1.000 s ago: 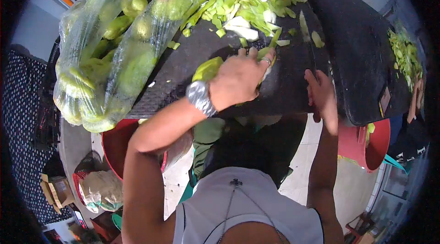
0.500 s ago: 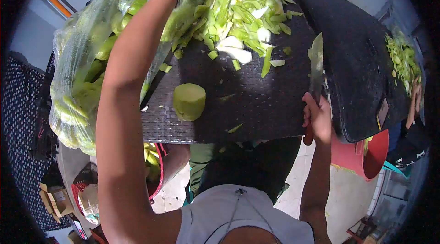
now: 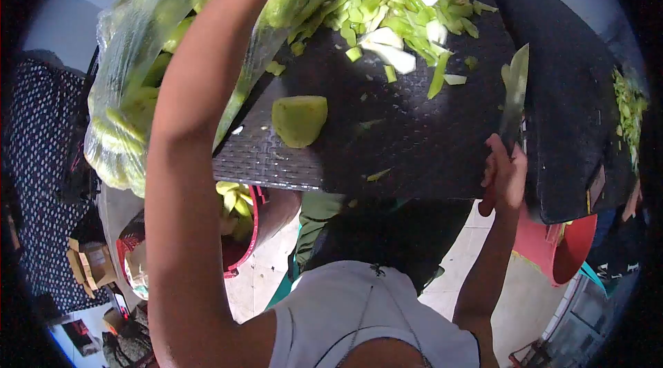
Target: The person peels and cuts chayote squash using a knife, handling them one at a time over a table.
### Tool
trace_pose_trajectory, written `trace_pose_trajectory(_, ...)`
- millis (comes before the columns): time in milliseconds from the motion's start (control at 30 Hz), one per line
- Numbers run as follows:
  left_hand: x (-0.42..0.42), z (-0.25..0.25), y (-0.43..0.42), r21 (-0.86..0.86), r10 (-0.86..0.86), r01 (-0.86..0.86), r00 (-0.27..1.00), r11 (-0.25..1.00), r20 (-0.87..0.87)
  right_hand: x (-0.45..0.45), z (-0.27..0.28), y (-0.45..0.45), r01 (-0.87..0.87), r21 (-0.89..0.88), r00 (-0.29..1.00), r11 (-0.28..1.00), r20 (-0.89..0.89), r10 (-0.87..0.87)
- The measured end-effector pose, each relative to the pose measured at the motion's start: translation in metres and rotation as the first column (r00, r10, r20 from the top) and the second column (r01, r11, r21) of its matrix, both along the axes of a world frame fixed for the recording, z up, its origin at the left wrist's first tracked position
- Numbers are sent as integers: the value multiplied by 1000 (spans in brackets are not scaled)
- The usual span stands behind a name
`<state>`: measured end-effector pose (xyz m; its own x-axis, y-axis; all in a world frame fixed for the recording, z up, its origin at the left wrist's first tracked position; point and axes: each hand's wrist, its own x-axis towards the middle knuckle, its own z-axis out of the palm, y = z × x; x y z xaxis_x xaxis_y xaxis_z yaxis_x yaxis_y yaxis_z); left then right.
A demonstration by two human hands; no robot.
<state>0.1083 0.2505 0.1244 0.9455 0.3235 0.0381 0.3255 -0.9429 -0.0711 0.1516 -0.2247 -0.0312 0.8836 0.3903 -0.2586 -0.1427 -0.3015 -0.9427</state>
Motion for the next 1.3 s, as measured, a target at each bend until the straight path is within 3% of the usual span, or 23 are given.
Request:
trace_pose_trajectory(33,-34,10,-41,-282,84,-84,996,956,-13,1,-1,1,3,36,1000,999,0,-3)
trace_pose_trajectory(100,-101,-1,-101,-203,79,-89,995,975,-57,0,-4,2,13,106,1000,994,-7,-12)
trace_pose_trajectory(167,-146,-30,-127,-208,146,-201,957,957,-252,-1,3,1,-43,-6,997,999,56,43)
trace_pose_trajectory(233,-169,-57,-129,-311,156,-322,876,894,-457,0,3,-2,-92,-60,987,994,123,99)
trace_pose_trajectory(333,-182,-44,-155,-655,167,-421,895,628,-414,-4,5,-3,-81,-53,991,995,105,86)
trace_pose_trajectory(433,-196,-79,-164,-629,-110,49,992,776,-58,-11,6,-4,-56,-53,986,997,152,64)
trace_pose_trajectory(467,-197,-83,-171,-510,-211,176,978,842,-9,-13,5,-4,-49,-33,986,998,157,53)
trace_pose_trajectory(600,-204,-74,-183,-588,-69,41,997,808,-26,-34,8,-6,-51,75,999,996,20,50)
trace_pose_trajectory(667,-207,-88,-171,-957,227,-30,973,289,39,-42,13,-3,-65,92,998,994,-15,67)
trace_pose_trajectory(700,-208,-96,-166,-999,369,9,929,-33,-4,-45,14,-1,-75,97,997,993,-16,76)
trace_pose_trajectory(733,-211,-103,-162,-948,440,159,898,-276,22,-48,15,0,-84,100,996,991,-17,86)
trace_pose_trajectory(767,-210,-103,-168,-824,520,366,848,-432,103,-51,16,2,-94,115,995,989,-35,99)
trace_pose_trajectory(833,-201,-101,-184,-597,658,599,738,-534,152,-54,20,9,-114,152,990,982,-61,125)
trace_pose_trajectory(867,-196,-105,-190,-594,696,634,699,-495,166,-59,24,14,-122,139,989,983,-61,132)
trace_pose_trajectory(967,-184,-126,-196,-378,581,589,800,-715,148,-80,38,30,-164,76,985,983,-32,167)
trace_pose_trajectory(1000,-177,-119,-209,-444,654,607,754,-658,61,-87,41,36,-191,45,982,981,-2,191)
trace_pose_trajectory(1067,-165,-119,-226,-386,705,636,707,-668,-56,-99,42,44,-261,25,964,965,54,259)
trace_pose_trajectory(1100,-162,-119,-231,-359,723,650,682,-670,-114,-104,39,50,-297,79,954,952,62,292)
trace_pose_trajectory(1133,-162,-122,-234,-351,651,585,752,-731,-104,-110,36,59,-332,132,943,934,71,325)
trace_pose_trajectory(1167,-159,-122,-242,-465,705,584,696,-666,-135,-114,35,65,-365,186,931,912,80,356)
trace_pose_trajectory(1233,-146,-126,-259,-521,791,663,611,-538,-39,-119,38,75,-354,214,935,910,49,352)
trace_pose_trajectory(1300,-151,-124,-261,-583,723,607,689,-541,46,-116,39,75,-329,244,943,912,41,329)
